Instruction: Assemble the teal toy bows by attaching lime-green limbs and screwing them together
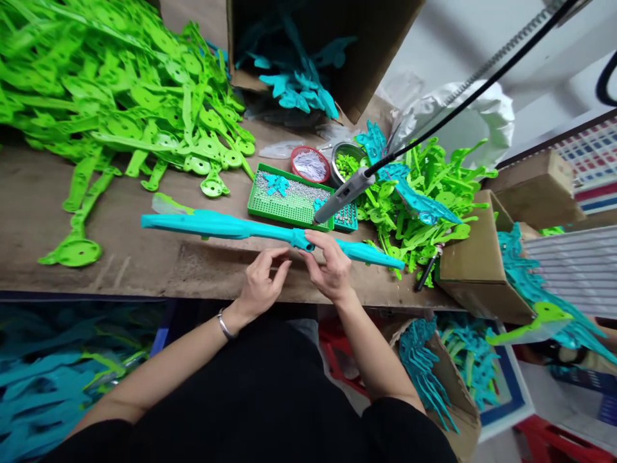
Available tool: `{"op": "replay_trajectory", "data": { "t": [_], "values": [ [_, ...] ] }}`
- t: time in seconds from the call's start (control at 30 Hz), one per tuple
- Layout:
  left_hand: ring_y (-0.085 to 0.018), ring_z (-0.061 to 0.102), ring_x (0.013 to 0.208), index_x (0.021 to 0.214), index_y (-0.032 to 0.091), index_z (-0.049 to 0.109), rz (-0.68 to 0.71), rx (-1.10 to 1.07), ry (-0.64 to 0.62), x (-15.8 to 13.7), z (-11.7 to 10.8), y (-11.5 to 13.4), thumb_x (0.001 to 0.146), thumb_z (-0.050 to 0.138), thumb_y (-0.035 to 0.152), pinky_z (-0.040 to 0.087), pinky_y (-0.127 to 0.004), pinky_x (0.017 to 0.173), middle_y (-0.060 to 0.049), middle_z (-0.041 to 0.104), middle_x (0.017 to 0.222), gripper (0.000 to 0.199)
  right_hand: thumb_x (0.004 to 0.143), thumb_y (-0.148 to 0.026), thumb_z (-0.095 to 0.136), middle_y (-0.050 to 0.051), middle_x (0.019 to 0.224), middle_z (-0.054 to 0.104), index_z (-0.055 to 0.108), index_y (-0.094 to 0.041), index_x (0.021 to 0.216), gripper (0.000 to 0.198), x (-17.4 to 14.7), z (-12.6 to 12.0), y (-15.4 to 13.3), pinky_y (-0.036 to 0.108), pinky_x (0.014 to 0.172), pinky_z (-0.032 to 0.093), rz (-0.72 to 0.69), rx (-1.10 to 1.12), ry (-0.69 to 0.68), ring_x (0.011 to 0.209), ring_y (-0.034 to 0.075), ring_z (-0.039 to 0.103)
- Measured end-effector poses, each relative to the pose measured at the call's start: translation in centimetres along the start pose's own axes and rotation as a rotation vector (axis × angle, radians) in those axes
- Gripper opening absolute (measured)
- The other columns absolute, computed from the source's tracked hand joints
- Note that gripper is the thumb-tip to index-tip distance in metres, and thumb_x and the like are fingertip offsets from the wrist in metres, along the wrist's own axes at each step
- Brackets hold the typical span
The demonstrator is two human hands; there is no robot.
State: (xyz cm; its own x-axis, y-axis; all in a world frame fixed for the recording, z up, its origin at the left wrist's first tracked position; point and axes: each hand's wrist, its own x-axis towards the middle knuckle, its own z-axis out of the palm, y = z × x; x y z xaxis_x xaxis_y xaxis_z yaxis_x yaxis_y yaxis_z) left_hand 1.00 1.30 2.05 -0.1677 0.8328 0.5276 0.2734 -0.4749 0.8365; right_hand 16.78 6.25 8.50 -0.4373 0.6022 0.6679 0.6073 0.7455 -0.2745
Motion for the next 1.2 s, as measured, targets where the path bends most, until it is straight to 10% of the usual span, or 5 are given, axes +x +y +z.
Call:
{"op": "replay_trajectory", "data": {
  "t": [0.23,0.47,0.73,1.2],
  "values": [
    [-0.02,0.072,0.1,0.113,0.018,0.063,-0.212,-0.177,-0.059,0.0,0.5,-0.3,0.098,0.058,0.029,0.058,-0.035,0.09,-0.01,0.074,0.108,0.019,0.089,-0.015,0.068,0.012,0.114,0.076,0.064,-0.022,0.123,0.034,-0.4,0.2,-0.3,0.042,0.09,0.064,-0.006,0.002,0.012,0.107,0.024,0.074],
    [-0.025,0.072,0.105,0.105,0.016,0.069,-0.807,-1.059,-0.143,1.0,2.8,-0.4,0.085,0.072,0.052,0.058,-0.04,0.094,-0.01,0.074,0.111,0.041,0.089,-0.017,0.069,0.012,0.118,0.075,0.063,-0.024,0.127,0.039,-1.0,-0.1,-0.1,0.045,0.092,0.064,0.035,0.018,0.035,0.109,0.026,0.074],
    [-0.022,0.068,0.113,0.142,0.027,0.054,-0.755,-1.131,-0.26,1.3,3.3,1.1,0.083,0.074,0.043,0.052,-0.046,0.107,-0.004,0.071,0.121,0.065,0.09,-0.022,0.066,0.011,0.121,0.074,0.061,-0.026,0.127,0.037,-4.1,-1.0,-0.1,0.051,0.095,0.063,0.142,0.048,0.168,0.115,0.028,0.072],
    [-0.022,0.064,0.122,0.145,0.028,0.051,-0.512,-0.865,-0.397,1.4,4.1,2.6,0.093,0.062,0.044,0.05,-0.044,0.11,-0.005,0.07,0.125,0.056,0.093,-0.028,0.062,0.011,0.117,0.069,0.056,-0.027,0.121,0.029,-6.1,-1.6,-1.6,0.057,0.097,0.06,0.186,-0.013,0.374,0.117,0.03,0.07]
  ]
}}
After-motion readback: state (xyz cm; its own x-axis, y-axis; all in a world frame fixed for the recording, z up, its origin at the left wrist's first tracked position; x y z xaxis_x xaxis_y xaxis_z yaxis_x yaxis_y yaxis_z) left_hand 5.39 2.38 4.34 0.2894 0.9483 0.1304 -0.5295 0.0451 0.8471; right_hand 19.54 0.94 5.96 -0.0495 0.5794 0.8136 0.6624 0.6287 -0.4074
